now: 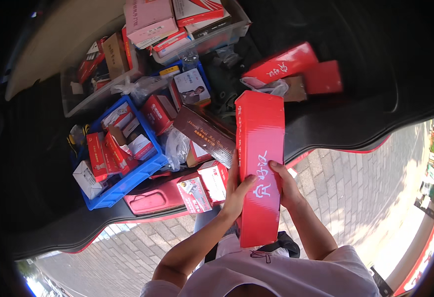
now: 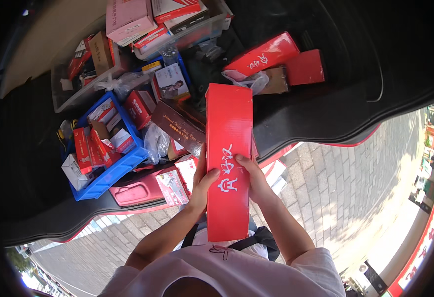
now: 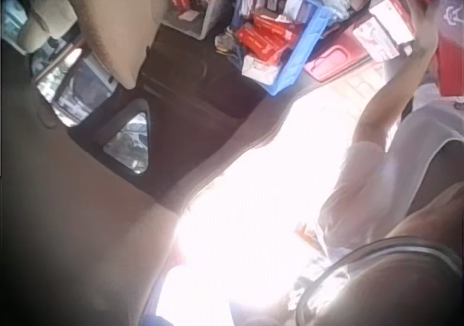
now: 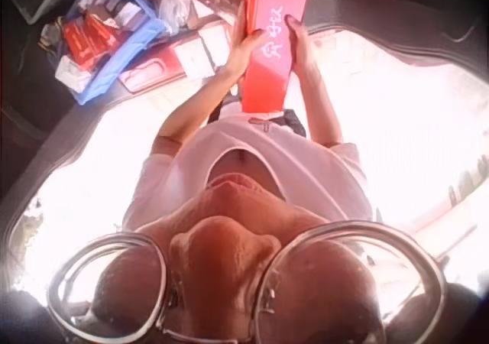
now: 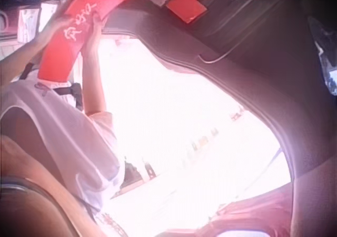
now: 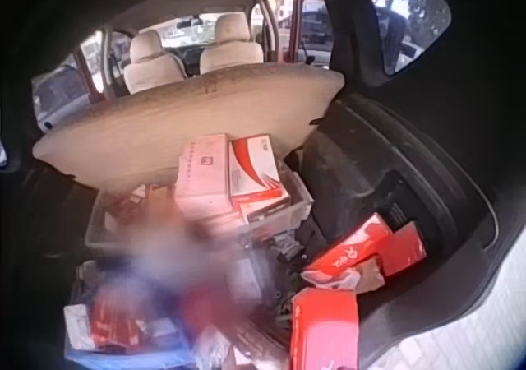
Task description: The person organizes various items in the trunk of a red car. They move red boxes, blue crates, and plastic bags, then retrieve a small plastic bag containing keys and place it inside the car's passenger seat area before returning to the trunk to continue sorting.
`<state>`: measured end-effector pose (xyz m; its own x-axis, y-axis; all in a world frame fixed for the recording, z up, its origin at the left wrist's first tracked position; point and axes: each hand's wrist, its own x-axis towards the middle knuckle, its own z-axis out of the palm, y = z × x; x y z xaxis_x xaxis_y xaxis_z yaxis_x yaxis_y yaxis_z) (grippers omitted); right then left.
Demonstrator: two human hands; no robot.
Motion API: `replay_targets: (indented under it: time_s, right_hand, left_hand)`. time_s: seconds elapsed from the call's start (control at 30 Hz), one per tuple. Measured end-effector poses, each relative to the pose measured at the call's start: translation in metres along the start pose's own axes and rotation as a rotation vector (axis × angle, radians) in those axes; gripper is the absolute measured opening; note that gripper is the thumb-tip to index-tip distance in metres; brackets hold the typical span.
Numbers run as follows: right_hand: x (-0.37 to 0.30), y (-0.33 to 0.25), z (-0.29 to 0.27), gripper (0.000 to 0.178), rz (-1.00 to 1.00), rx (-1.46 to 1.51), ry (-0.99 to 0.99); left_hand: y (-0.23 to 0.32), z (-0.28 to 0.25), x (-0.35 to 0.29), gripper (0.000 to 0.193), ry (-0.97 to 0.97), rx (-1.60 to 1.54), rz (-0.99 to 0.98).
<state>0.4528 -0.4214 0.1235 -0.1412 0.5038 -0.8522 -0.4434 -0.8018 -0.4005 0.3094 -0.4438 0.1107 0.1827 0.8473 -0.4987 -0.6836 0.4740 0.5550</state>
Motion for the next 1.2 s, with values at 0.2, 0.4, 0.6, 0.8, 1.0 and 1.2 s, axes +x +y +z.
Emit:
replay_targets:
  time_s: [0.2, 0.4, 0.6, 0.8, 1.0, 1.2]
  right_hand:
    - [-0.044, 0.022, -0.022, 0.089, -0.15, -0.317, -0.129]
    - [0.018, -0.094, -0.035, 0.071, -0.737, -0.613, 0.104]
    - [0.232, -0.278, -0.102, 0.081, -0.955, -1.227, 0.809]
    - [0.297, -0.327, -0.023, 0.093, -0.574, -1.934, 0.89]
    - [0.37, -0.395, -0.138, 0.102, -0.605, -1.475, 0.857]
    - [0.326, -0.375, -0.109, 0.115, -0.692, -1.568, 0.522]
  left_hand:
    - [-0.035, -0.02, -0.025, 0.06, 0.137, -0.243, -0.149]
    - [0.017, -0.056, -0.02, 0.068, 0.227, -0.271, -0.121]
    - [0.02, -0.088, 0.011, 0.079, 0.217, -0.339, 0.034]
    - [0.026, -0.069, 0.016, 0.073, 0.325, -0.459, 0.168]
    - [0.037, -0.066, 0.044, 0.071, 0.309, -0.498, 0.158]
    - [0.04, -0.065, 0.1, 0.069, 0.219, -0.504, 0.175]
